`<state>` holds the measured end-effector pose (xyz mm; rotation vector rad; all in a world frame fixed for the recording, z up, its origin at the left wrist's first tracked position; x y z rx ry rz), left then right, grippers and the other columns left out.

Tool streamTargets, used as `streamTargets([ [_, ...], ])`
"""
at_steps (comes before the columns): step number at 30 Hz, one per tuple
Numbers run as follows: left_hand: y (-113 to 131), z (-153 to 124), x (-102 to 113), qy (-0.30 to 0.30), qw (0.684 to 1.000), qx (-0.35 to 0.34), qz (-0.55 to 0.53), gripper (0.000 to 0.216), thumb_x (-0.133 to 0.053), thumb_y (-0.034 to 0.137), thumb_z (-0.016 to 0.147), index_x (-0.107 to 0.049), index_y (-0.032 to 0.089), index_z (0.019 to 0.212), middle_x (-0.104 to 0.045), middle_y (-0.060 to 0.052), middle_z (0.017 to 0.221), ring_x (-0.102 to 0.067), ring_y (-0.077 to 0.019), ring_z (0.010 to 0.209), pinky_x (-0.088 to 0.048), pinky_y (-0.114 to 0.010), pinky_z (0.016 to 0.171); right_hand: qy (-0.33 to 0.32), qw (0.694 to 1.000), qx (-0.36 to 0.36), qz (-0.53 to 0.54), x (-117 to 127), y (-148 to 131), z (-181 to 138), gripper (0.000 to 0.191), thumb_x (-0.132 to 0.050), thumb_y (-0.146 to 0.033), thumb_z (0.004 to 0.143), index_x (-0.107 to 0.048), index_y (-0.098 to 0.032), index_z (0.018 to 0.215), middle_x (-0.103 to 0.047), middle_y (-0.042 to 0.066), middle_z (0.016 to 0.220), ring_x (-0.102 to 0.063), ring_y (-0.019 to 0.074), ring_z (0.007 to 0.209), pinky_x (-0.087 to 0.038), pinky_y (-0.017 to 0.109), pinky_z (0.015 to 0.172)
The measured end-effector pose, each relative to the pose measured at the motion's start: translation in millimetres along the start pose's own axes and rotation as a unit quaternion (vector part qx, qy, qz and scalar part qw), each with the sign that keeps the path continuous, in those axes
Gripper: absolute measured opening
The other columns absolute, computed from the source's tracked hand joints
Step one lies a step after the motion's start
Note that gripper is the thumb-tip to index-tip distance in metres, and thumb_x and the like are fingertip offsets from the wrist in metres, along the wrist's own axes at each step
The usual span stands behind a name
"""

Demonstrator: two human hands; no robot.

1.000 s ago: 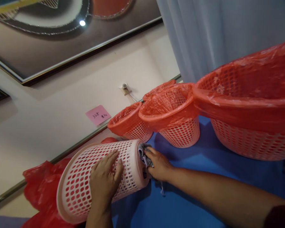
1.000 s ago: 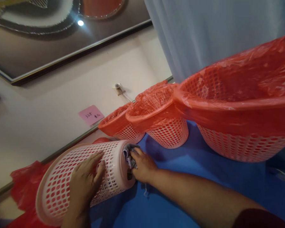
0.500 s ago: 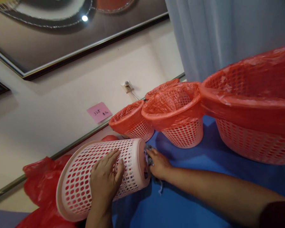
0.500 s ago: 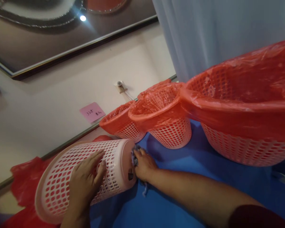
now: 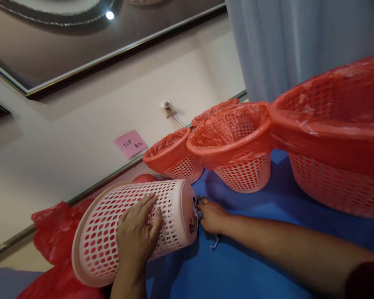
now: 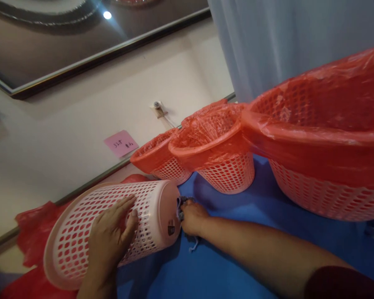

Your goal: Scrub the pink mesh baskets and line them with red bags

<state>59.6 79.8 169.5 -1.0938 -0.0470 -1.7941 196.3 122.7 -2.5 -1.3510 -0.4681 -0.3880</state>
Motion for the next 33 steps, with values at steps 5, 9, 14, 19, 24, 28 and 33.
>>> streamTargets([
  [5, 0.3, -0.3, -0.2, 0.003, 1.000, 0.005, -0.002, 0.038, -0.046, 0.035, 0.101, -0.070, 0.015, 0.122, -0.077, -0.015, 0.123, -0.072, -0.0317, 0.115, -0.047, -0.046, 0.100, -0.021, 1.000, -0.020, -0.003, 7.0, 7.9, -7.8, 0.034, -0.067, -0.018, 0.077, -0.079, -0.022, 0.109, -0.077, 0.009, 0.112, -0.072, 0.0292, 0.105, -0.056, 0.039, 0.095],
  [9, -0.5, 0.0, -0.8, 0.000, 1.000, 0.012, -0.009, 0.039, -0.046, 0.035, 0.101, -0.070, 0.013, 0.122, -0.077, -0.016, 0.124, -0.072, -0.0327, 0.114, -0.048, -0.048, 0.100, 0.030, 0.999, -0.022, 0.009, 23.4, 6.1, -0.7, 0.075, -0.059, -0.015, 0.083, -0.044, -0.020, 0.156, -0.043, 0.011, 0.163, -0.045, 0.0237, 0.147, -0.039, 0.034, 0.119],
  [14, -1.6, -1.9, -2.0, -0.007, 1.000, 0.013, -0.009, 0.039, -0.047, 0.036, 0.100, -0.070, 0.013, 0.123, -0.077, -0.016, 0.125, -0.071, -0.0331, 0.116, -0.048, -0.048, 0.100, -0.054, 0.998, -0.019, 0.000, -10.2, -8.2, -22.8, 0.061, -0.067, -0.015, 0.075, -0.064, -0.014, 0.136, -0.063, 0.017, 0.142, -0.063, 0.0305, 0.128, -0.050, 0.040, 0.108],
  [19, -4.0, -3.9, -3.4, -0.009, 0.999, 0.026, -0.017, 0.039, -0.047, 0.037, 0.100, -0.070, 0.016, 0.122, -0.077, -0.015, 0.126, -0.071, -0.0330, 0.116, -0.047, -0.049, 0.101, -0.063, 0.997, -0.041, 0.006, -0.5, -5.8, -24.9, 0.035, -0.066, -0.018, 0.075, -0.077, -0.019, 0.108, -0.078, 0.011, 0.107, -0.075, 0.0297, 0.100, -0.057, 0.038, 0.090],
  [24, -5.7, -3.9, -3.4, -0.006, 0.999, 0.031, -0.027, 0.039, -0.047, 0.038, 0.099, -0.070, 0.017, 0.123, -0.076, -0.015, 0.127, -0.071, -0.0334, 0.117, -0.048, -0.050, 0.102, 0.004, 1.000, -0.012, 0.005, 12.4, -11.9, -23.4, 0.070, -0.061, -0.016, 0.080, -0.051, -0.017, 0.150, -0.055, 0.014, 0.152, -0.055, 0.0259, 0.137, -0.045, 0.036, 0.112],
  [28, -7.1, -4.7, -4.0, -0.008, 0.999, 0.029, -0.033, 0.039, -0.047, 0.037, 0.099, -0.071, 0.016, 0.122, -0.077, -0.015, 0.126, -0.071, -0.0338, 0.118, -0.048, -0.050, 0.102, -0.067, 0.997, 0.004, -0.024, -14.6, -23.0, -46.2, 0.048, -0.071, -0.015, 0.064, -0.075, -0.017, 0.112, -0.076, 0.014, 0.114, -0.072, 0.0327, 0.105, -0.056, 0.039, 0.091],
  [33, -8.4, -5.7, -5.7, -0.014, 0.999, 0.036, -0.035, 0.039, -0.046, 0.036, 0.100, -0.071, 0.015, 0.121, -0.076, -0.015, 0.126, -0.071, -0.0341, 0.117, -0.048, -0.051, 0.102, -0.075, 0.997, -0.019, -0.018, -1.4, -19.5, -41.6, 0.036, -0.067, -0.018, 0.070, -0.075, -0.021, 0.105, -0.078, 0.010, 0.107, -0.073, 0.0306, 0.101, -0.056, 0.037, 0.088],
])
Point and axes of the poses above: each hand's wrist, its own z-axis towards the middle knuckle, its own x-axis out of the back of the hand, y = z × x, the point moved 9 cm from there along z, towards the middle knuckle
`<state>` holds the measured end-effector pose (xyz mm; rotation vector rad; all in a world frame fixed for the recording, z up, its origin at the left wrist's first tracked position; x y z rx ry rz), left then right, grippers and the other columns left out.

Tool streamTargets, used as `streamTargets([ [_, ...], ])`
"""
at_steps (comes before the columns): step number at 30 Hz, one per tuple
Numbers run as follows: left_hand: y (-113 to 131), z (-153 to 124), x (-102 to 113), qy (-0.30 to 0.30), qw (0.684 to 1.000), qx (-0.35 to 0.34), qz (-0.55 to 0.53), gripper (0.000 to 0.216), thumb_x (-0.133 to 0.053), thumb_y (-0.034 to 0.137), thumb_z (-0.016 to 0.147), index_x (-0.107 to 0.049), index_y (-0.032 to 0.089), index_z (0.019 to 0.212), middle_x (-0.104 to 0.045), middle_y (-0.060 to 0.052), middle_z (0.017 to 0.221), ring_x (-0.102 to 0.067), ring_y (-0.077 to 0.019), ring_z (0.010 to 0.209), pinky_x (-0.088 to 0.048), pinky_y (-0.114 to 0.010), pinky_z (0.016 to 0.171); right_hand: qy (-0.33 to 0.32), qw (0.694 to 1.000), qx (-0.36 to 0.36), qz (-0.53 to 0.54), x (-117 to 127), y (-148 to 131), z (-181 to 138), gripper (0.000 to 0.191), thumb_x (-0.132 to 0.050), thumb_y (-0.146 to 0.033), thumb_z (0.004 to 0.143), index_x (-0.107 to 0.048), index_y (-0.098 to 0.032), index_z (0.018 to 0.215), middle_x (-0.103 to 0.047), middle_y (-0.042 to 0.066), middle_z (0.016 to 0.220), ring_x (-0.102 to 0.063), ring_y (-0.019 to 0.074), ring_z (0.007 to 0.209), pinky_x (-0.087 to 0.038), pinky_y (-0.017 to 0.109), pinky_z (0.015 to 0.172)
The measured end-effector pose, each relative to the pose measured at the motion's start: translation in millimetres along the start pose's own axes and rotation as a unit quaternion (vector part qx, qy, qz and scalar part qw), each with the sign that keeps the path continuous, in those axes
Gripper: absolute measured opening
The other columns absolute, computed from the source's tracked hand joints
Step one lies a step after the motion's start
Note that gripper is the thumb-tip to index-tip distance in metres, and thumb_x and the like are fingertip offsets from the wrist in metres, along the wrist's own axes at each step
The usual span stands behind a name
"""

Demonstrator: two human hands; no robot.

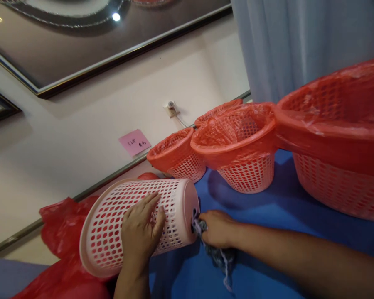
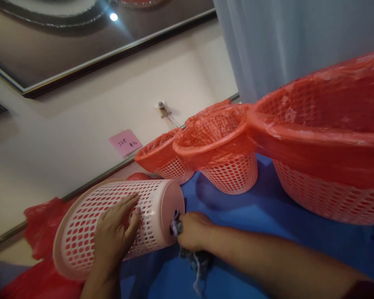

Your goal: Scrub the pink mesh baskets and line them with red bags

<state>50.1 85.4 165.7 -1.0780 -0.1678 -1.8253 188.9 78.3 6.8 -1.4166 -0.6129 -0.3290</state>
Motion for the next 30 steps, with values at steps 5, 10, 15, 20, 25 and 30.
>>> streamTargets([
  [5, 1.9, -0.1, 1.0, 0.004, 1.000, -0.007, 0.005, 0.038, -0.048, 0.034, 0.099, -0.072, 0.014, 0.119, -0.077, -0.015, 0.125, -0.071, -0.0333, 0.116, -0.048, -0.049, 0.102, 0.124, 0.988, 0.035, 0.084, 18.5, -7.1, -4.0, 0.065, -0.060, -0.014, 0.075, -0.057, -0.018, 0.139, -0.063, 0.011, 0.139, -0.061, 0.0254, 0.128, -0.045, 0.034, 0.111],
  [10, -1.2, -1.3, 0.5, 0.004, 1.000, 0.001, 0.010, 0.036, -0.048, 0.034, 0.099, -0.073, 0.016, 0.118, -0.077, -0.014, 0.125, -0.072, -0.0328, 0.114, -0.050, -0.048, 0.098, 0.062, 0.991, 0.080, 0.082, -6.3, -28.1, -29.0, 0.053, -0.062, -0.015, 0.071, -0.065, -0.022, 0.124, -0.069, 0.008, 0.121, -0.067, 0.0284, 0.113, -0.051, 0.038, 0.103],
  [15, -2.5, -0.2, -0.5, 0.008, 1.000, 0.009, 0.006, 0.036, -0.049, 0.036, 0.098, -0.074, 0.018, 0.117, -0.077, -0.014, 0.125, -0.072, -0.0327, 0.114, -0.050, -0.048, 0.099, 0.167, 0.972, 0.082, 0.142, 36.9, -10.9, -7.2, 0.063, -0.060, -0.012, 0.071, -0.062, -0.021, 0.134, -0.065, 0.009, 0.134, -0.062, 0.0269, 0.125, -0.047, 0.041, 0.112],
  [20, -2.7, 1.0, -1.8, 0.007, 1.000, 0.018, 0.008, 0.036, -0.048, 0.036, 0.098, -0.074, 0.019, 0.117, -0.077, -0.013, 0.125, -0.073, -0.0326, 0.114, -0.049, -0.048, 0.098, 0.179, 0.952, 0.214, 0.123, 37.3, -23.3, -5.0, 0.090, -0.058, -0.008, 0.069, -0.040, -0.021, 0.156, -0.037, 0.012, 0.163, -0.037, 0.0272, 0.151, -0.030, 0.047, 0.126],
  [25, -1.0, 0.0, -0.8, 0.005, 1.000, 0.021, 0.019, 0.037, -0.048, 0.035, 0.099, -0.074, 0.017, 0.117, -0.077, -0.014, 0.125, -0.072, -0.0329, 0.115, -0.049, -0.048, 0.099, 0.061, 0.993, 0.092, 0.046, -13.4, -14.2, -16.2, 0.063, -0.065, -0.011, 0.069, -0.063, -0.016, 0.132, -0.062, 0.016, 0.136, -0.062, 0.0320, 0.125, -0.050, 0.044, 0.109],
  [30, 0.7, -0.2, 0.9, 0.011, 1.000, 0.025, 0.013, 0.037, -0.048, 0.036, 0.098, -0.074, 0.017, 0.116, -0.078, -0.014, 0.125, -0.073, -0.0322, 0.115, -0.049, -0.048, 0.100, 0.090, 0.993, 0.037, 0.061, -0.7, -3.4, -1.8, 0.066, -0.060, -0.009, 0.073, -0.058, -0.019, 0.139, -0.060, 0.012, 0.141, -0.058, 0.0277, 0.131, -0.047, 0.040, 0.113],
])
Point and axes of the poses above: each hand's wrist, its own z-axis towards the middle knuckle, its own x-axis out of the back of the hand, y = z × x, the point moved 9 cm from there along z, towards the middle knuckle
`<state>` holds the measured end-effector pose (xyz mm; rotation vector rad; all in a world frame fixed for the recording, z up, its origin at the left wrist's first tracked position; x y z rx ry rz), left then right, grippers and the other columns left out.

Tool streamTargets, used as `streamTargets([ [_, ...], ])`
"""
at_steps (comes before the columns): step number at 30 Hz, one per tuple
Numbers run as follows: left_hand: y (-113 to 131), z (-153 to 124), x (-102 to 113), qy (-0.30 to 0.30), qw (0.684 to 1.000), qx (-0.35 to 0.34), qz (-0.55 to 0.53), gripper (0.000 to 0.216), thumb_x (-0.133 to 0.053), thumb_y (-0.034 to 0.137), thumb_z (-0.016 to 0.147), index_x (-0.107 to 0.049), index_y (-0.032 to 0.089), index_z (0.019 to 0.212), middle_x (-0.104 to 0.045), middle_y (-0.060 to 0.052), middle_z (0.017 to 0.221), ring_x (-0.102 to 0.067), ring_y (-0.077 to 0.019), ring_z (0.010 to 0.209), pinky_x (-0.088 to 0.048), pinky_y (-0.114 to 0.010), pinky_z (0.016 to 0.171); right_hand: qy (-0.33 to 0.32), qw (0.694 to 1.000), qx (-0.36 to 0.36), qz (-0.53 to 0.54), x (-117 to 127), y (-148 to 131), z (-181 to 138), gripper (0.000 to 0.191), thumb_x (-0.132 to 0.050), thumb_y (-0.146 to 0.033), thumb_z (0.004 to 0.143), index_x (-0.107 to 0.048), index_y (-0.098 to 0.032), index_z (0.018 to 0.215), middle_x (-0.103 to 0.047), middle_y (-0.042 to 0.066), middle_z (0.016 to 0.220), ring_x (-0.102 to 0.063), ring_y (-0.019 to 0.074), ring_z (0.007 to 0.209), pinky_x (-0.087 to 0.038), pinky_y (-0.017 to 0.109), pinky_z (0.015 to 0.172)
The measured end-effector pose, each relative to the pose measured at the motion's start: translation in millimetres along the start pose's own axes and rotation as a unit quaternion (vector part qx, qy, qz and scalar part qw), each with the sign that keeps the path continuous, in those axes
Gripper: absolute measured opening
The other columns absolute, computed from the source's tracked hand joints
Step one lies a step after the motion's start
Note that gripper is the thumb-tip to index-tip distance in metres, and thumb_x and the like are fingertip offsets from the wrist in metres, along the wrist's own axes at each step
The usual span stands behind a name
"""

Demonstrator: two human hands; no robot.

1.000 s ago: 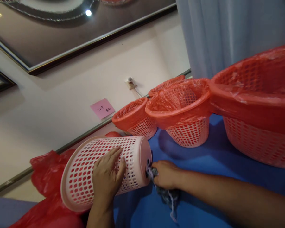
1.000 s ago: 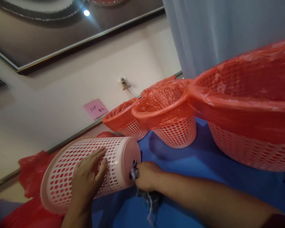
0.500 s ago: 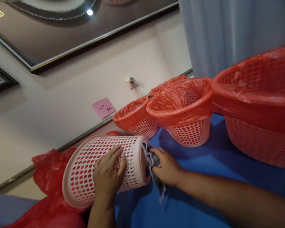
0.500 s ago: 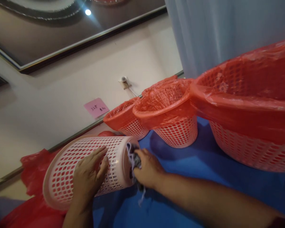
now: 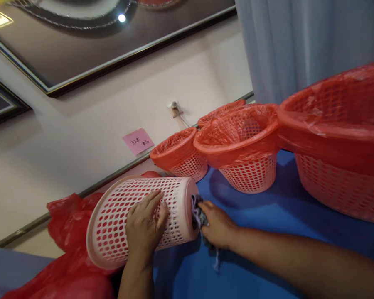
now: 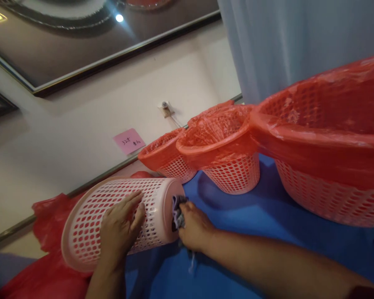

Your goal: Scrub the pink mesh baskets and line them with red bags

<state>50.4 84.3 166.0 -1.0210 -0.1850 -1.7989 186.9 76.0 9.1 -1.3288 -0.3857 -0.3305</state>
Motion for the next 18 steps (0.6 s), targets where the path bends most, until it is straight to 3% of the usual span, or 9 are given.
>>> streamTargets([
  [2, 0.2, 0.6, -0.2, -0.001, 1.000, 0.003, -0.001, 0.036, -0.048, 0.036, 0.098, -0.074, 0.019, 0.116, -0.078, -0.013, 0.125, -0.073, -0.0313, 0.115, -0.048, -0.047, 0.101, 0.068, 0.996, 0.052, 0.019, 16.9, -9.6, 7.9, 0.085, -0.058, -0.009, 0.074, -0.039, -0.018, 0.156, -0.040, 0.013, 0.162, -0.038, 0.0272, 0.150, -0.034, 0.043, 0.124],
  [4, 0.1, 1.1, -0.4, 0.000, 1.000, 0.005, 0.001, 0.036, -0.048, 0.036, 0.098, -0.074, 0.019, 0.116, -0.078, -0.012, 0.125, -0.073, -0.0308, 0.115, -0.048, -0.047, 0.101, 0.091, 0.989, 0.115, 0.014, 21.3, -21.1, 10.2, 0.093, -0.059, -0.009, 0.072, -0.031, -0.017, 0.161, -0.026, 0.013, 0.169, -0.027, 0.0284, 0.156, -0.026, 0.047, 0.128],
  [6, -0.4, 1.2, -0.9, 0.000, 1.000, 0.009, 0.004, 0.036, -0.048, 0.036, 0.098, -0.074, 0.020, 0.116, -0.077, -0.012, 0.126, -0.073, -0.0307, 0.115, -0.048, -0.047, 0.100, 0.059, 0.990, 0.127, -0.011, 11.1, -22.5, 10.3, 0.093, -0.060, -0.010, 0.071, -0.033, -0.018, 0.160, -0.027, 0.013, 0.169, -0.030, 0.0305, 0.154, -0.027, 0.049, 0.128],
  [11, -1.1, -0.9, -1.3, 0.001, 1.000, 0.016, 0.003, 0.035, -0.048, 0.036, 0.098, -0.074, 0.020, 0.117, -0.077, -0.011, 0.126, -0.072, -0.0305, 0.116, -0.048, -0.047, 0.100, -0.024, 0.999, 0.031, -0.024, -19.8, 2.2, -4.3, 0.079, -0.060, -0.010, 0.073, -0.047, -0.016, 0.151, -0.049, 0.016, 0.155, -0.048, 0.0326, 0.143, -0.041, 0.048, 0.121],
  [15, -1.0, -2.6, -0.1, 0.002, 1.000, 0.018, 0.000, 0.036, -0.049, 0.036, 0.098, -0.074, 0.020, 0.117, -0.078, -0.011, 0.125, -0.073, -0.0301, 0.113, -0.048, -0.047, 0.100, 0.027, 0.989, 0.140, -0.027, -22.5, -14.6, -29.2, 0.092, -0.060, -0.008, 0.073, -0.033, -0.015, 0.160, -0.029, 0.017, 0.168, -0.030, 0.0322, 0.155, -0.028, 0.050, 0.128],
  [18, -1.9, -3.3, 0.0, 0.003, 1.000, 0.019, -0.005, 0.034, -0.050, 0.036, 0.098, -0.075, 0.022, 0.117, -0.078, -0.009, 0.126, -0.073, -0.0286, 0.113, -0.047, -0.045, 0.101, 0.048, 0.974, 0.218, -0.034, -20.4, -26.7, -28.5, 0.097, -0.060, -0.008, 0.070, -0.029, -0.011, 0.161, -0.026, 0.021, 0.168, -0.023, 0.0349, 0.157, -0.025, 0.054, 0.128],
])
Point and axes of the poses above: each hand's wrist, its own z-axis towards the middle knuckle, its own x-axis out of the back of the hand, y = z × x, the point moved 9 cm from there along z, towards the middle knuckle
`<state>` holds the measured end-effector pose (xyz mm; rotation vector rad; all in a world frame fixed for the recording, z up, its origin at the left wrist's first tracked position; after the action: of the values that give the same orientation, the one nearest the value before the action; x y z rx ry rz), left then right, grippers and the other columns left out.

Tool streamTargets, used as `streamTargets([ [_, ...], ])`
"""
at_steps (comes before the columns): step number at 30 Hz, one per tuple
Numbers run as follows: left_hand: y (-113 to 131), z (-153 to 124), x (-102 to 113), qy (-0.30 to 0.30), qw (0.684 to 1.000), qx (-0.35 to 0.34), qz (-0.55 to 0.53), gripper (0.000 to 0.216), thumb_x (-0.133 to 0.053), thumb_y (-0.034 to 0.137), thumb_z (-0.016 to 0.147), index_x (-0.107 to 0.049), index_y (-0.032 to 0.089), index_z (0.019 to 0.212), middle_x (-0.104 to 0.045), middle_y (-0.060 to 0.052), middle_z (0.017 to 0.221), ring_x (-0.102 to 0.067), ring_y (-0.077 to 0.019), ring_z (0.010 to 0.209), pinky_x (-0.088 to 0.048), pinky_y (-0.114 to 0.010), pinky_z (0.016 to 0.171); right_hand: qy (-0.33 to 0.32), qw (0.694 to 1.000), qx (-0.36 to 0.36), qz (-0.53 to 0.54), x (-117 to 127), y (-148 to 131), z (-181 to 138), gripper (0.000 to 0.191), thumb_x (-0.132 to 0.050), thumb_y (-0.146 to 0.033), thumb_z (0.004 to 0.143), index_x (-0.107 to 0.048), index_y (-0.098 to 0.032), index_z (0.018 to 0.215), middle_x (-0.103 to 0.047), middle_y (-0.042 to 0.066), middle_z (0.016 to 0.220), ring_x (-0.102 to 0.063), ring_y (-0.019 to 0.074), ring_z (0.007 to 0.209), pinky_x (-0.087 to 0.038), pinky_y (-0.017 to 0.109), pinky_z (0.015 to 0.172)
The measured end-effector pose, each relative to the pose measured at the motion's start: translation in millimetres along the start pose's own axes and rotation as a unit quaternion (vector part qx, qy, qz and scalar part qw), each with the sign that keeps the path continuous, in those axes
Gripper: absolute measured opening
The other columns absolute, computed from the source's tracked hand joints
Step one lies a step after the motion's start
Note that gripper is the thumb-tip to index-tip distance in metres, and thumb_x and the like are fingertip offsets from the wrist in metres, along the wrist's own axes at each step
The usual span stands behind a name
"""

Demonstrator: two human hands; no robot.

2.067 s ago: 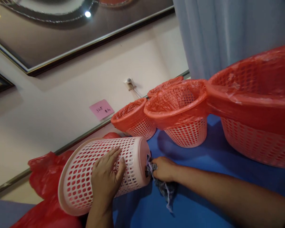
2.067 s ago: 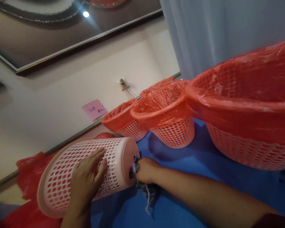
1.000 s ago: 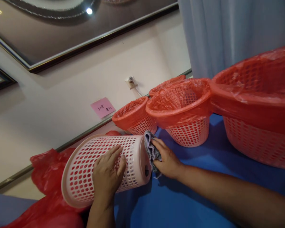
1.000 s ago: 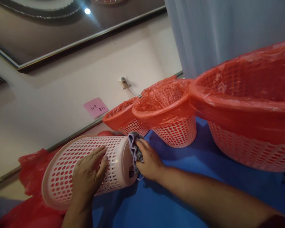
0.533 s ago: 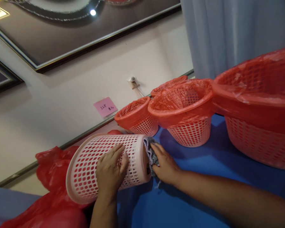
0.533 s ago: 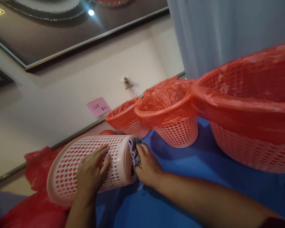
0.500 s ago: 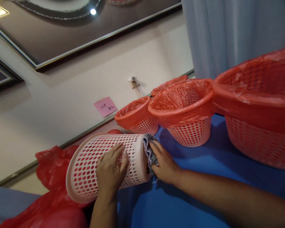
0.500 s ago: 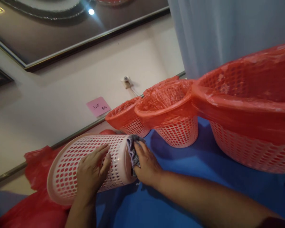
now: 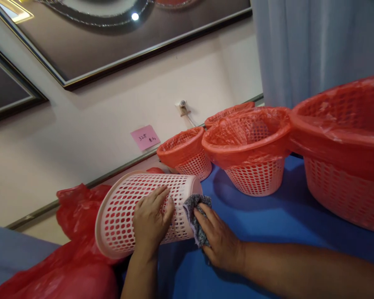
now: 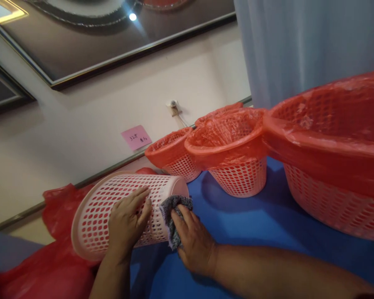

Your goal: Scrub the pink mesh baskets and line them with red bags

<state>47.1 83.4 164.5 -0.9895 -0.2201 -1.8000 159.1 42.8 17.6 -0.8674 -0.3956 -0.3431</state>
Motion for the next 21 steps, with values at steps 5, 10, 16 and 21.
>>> streamTargets([
  [5, 2.2, -0.5, 1.0, 0.008, 1.000, -0.011, 0.000, 0.034, -0.050, 0.034, 0.099, -0.076, 0.019, 0.116, -0.079, -0.010, 0.122, -0.074, -0.0281, 0.113, -0.047, -0.044, 0.101, 0.089, 0.994, -0.068, 0.017, 27.6, 30.3, 41.3, 0.091, -0.054, -0.004, 0.070, -0.034, -0.009, 0.158, -0.030, 0.022, 0.166, -0.023, 0.0316, 0.157, -0.024, 0.054, 0.129],
  [10, 0.8, -1.6, 1.3, 0.013, 1.000, -0.010, -0.002, 0.035, -0.049, 0.033, 0.099, -0.076, 0.018, 0.116, -0.079, -0.010, 0.122, -0.074, -0.0289, 0.113, -0.048, -0.045, 0.100, 0.023, 0.998, -0.041, 0.040, 2.2, 7.1, 1.8, 0.095, -0.057, -0.006, 0.071, -0.029, -0.013, 0.162, -0.024, 0.019, 0.169, -0.022, 0.0346, 0.158, -0.025, 0.057, 0.128],
  [16, -4.1, -2.2, -3.1, 0.008, 1.000, -0.007, -0.022, 0.033, -0.050, 0.032, 0.098, -0.076, 0.019, 0.113, -0.079, -0.009, 0.122, -0.074, -0.0295, 0.114, -0.051, -0.047, 0.098, 0.029, 0.999, -0.017, 0.042, -1.1, 0.8, 0.4, 0.094, -0.057, -0.007, 0.071, -0.031, -0.016, 0.161, -0.027, 0.017, 0.168, -0.026, 0.0354, 0.156, -0.028, 0.057, 0.126],
  [21, -5.5, -2.7, -3.7, 0.012, 1.000, 0.005, -0.021, 0.032, -0.051, 0.032, 0.098, -0.076, 0.020, 0.114, -0.079, -0.009, 0.122, -0.074, -0.0290, 0.115, -0.051, -0.046, 0.098, 0.082, 0.993, -0.079, 0.007, 24.7, 39.8, 48.5, 0.087, -0.054, -0.004, 0.069, -0.041, -0.011, 0.154, -0.038, 0.021, 0.161, -0.036, 0.0330, 0.151, -0.031, 0.054, 0.125],
])
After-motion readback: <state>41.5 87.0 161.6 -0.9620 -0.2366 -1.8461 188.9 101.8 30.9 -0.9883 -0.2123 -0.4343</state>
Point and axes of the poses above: each hand's wrist, its own z-axis towards the middle knuckle, its own x-axis out of the back of the hand, y = z × x, the point moved 9 cm from there along z, towards the middle knuckle
